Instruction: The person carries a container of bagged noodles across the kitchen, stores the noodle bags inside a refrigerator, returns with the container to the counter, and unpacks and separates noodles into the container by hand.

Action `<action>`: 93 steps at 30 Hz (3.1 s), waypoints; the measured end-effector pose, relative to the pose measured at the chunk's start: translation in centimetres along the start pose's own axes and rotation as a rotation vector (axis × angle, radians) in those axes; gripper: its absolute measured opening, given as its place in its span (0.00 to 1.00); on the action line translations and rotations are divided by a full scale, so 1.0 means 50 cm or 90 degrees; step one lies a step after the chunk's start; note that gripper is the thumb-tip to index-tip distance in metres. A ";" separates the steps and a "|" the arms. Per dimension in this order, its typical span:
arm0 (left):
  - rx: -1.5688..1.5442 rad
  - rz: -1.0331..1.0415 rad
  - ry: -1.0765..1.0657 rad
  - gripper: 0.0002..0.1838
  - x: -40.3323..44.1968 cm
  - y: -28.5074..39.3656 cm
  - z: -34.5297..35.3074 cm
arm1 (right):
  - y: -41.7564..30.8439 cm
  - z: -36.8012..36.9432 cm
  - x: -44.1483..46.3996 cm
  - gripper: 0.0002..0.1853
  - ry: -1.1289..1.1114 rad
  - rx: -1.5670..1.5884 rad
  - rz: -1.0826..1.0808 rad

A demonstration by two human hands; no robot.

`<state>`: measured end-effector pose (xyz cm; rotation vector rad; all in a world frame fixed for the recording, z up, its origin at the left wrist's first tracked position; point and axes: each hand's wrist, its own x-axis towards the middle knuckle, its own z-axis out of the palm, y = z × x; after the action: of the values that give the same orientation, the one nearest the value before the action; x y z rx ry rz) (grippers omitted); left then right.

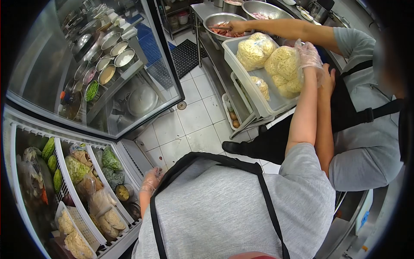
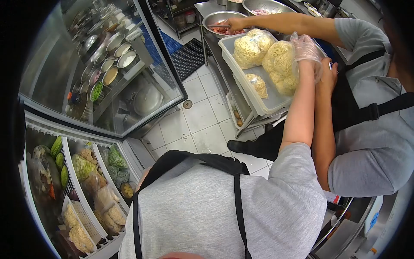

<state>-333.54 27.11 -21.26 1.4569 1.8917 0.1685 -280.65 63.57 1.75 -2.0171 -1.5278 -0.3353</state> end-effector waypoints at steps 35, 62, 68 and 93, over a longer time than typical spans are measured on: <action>-1.354 0.381 0.431 0.40 -0.033 -0.093 -0.271 | -1.027 -0.199 -0.671 0.16 -0.769 0.883 -1.022; -0.919 -0.367 1.086 0.51 -0.183 -0.224 -0.152 | -1.192 0.275 -1.073 0.39 -2.109 0.301 -0.189; -0.794 -0.334 1.154 0.45 -0.226 -0.393 -0.136 | -1.278 0.211 -1.180 0.30 -2.062 0.404 -0.222; -0.518 -0.864 1.220 0.37 -0.295 -0.636 -0.114 | -1.344 0.106 -1.595 0.24 -1.472 0.593 -1.260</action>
<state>-360.67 4.82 -26.54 -1.3060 2.8308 1.7272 -369.42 15.20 -24.35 -0.9811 1.8931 -1.4457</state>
